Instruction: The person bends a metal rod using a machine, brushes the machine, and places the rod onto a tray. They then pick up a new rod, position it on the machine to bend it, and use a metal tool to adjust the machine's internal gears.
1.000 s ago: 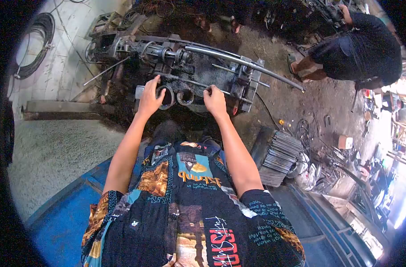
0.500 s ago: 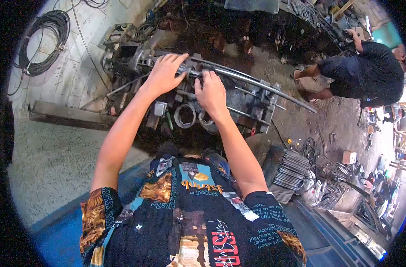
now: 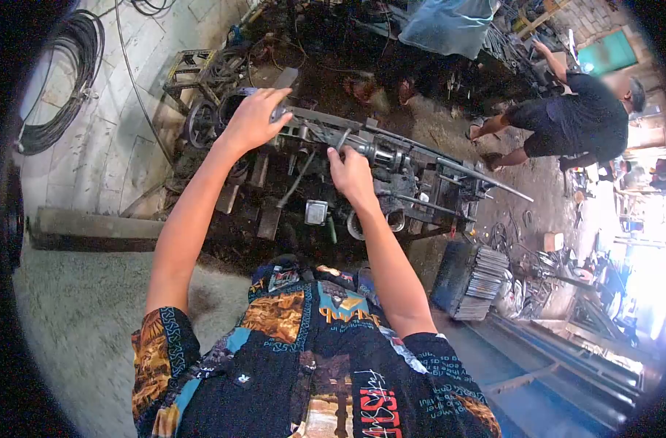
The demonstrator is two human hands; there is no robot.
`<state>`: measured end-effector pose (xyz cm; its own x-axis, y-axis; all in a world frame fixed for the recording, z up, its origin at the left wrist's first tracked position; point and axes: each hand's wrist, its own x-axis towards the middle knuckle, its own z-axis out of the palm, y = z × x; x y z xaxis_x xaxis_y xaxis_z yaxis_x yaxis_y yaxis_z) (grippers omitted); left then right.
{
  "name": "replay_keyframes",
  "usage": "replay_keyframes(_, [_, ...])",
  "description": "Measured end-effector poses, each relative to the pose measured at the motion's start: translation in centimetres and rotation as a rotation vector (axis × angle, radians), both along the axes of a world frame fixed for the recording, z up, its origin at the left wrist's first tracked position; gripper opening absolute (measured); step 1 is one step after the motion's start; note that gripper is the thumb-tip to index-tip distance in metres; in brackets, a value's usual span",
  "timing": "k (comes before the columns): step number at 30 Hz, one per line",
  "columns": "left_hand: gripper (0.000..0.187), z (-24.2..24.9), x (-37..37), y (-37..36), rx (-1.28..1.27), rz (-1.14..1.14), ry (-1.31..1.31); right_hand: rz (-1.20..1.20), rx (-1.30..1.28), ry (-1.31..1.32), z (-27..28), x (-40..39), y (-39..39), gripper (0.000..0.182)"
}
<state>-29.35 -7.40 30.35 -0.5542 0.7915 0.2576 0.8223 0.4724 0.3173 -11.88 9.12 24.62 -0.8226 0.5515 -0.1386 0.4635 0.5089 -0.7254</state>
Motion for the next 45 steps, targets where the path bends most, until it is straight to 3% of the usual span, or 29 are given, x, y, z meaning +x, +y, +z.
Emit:
replay_keyframes(1, [0.050,-0.8,-1.2,-1.8,0.017,0.040,-0.017,-0.008,0.006,-0.012,-1.8,-0.7,-0.9,0.046])
replay_keyframes(3, [0.050,-2.3,-3.2,-5.3,0.026,0.043,-0.066,-0.147,-0.417,-0.281,-4.1,-2.3,-2.7,0.053])
replay_keyframes(4, [0.050,-2.9,-3.7,-6.9,-0.001,0.082,-0.091,-0.218,-0.752,-0.370,-4.0,-2.9,-3.8,0.062])
replay_keyframes(5, [0.049,-3.5,-4.3,-8.5,-0.028,0.123,-0.116,-0.256,-0.896,-0.390,-3.9,-3.3,-4.7,0.052])
replay_keyframes(7, [0.050,-5.5,-5.7,-11.4,-0.049,0.142,-0.186,-0.363,-1.331,-0.198,-6.1,-4.1,-6.6,0.031])
replay_keyframes(9, [0.049,-8.3,-6.7,-13.9,-0.035,0.189,-0.186,-0.465,-1.437,-0.152,-10.8,-4.9,-6.3,0.022])
replay_keyframes(11, [0.045,-9.7,-7.3,-15.8,-0.040,0.234,-0.192,-0.569,-1.541,-0.108,-11.4,-5.2,-5.9,0.014])
replay_keyframes(13, [0.043,-10.0,-7.7,-17.5,-0.012,0.324,-0.363,-0.736,-1.778,0.060,-8.7,-4.4,-6.9,0.010])
replay_keyframes(15, [0.036,-11.9,-7.8,-19.3,0.086,0.342,-0.303,-0.648,-1.534,0.050,-4.3,-3.9,-9.0,0.021])
replay_keyframes(17, [0.024,-15.0,-7.4,-20.7,0.231,0.485,-0.394,-0.627,-1.492,0.072,-0.7,-3.5,-10.5,0.026])
replay_keyframes(18, [0.020,-17.1,-7.1,-21.3,0.182,0.519,-0.430,-0.577,-1.473,0.071,0.4,-3.5,-11.0,0.028])
replay_keyframes(21, [0.037,-23.8,-5.6,-22.0,0.072,0.486,-0.328,-0.476,-1.421,0.014,1.2,-4.1,-11.3,0.032])
replay_keyframes(23, [0.067,-25.9,-4.7,-21.5,-0.144,0.450,-0.472,-0.460,-1.369,-0.090,0.7,-4.5,-11.4,0.032])
replay_keyframes(27, [0.071,-29.2,-3.8,-20.4,-0.288,0.384,-0.513,-0.438,-1.272,-0.165,0.8,-4.8,-12.2,0.028])
replay_keyframes(29, [0.066,-31.6,-3.8,-20.2,-0.349,0.501,-0.480,-0.444,-1.275,-0.173,1.2,-5.1,-12.7,0.028])
replay_keyframes(30, [0.053,-31.2,-3.5,-20.2,-0.307,0.513,-0.450,-0.444,-1.279,-0.188,1.1,-5.2,-12.8,0.028])
replay_keyframes(33, [0.041,-28.9,-3.4,-20.9,-0.111,0.604,-0.552,-0.428,-1.271,-0.195,0.4,-5.4,-12.8,0.028])
replay_keyframes(36, [0.040,-24.9,-4.2,-22.5,0.213,0.744,-0.270,-0.417,-1.227,-0.172,0.1,-6.9,-13.3,0.027])
replay_keyframes(41, [0.042,-18.4,-12.4,-23.3,0.199,0.860,0.008,-0.307,-1.121,-0.177,-2.1,-10.3,-14.2,0.025])
replay_keyframes(45, [0.049,-21.5,-18.9,-22.8,0.100,0.774,0.033,-0.321,-1.024,-0.201,-4.6,-13.2,-15.1,0.025])
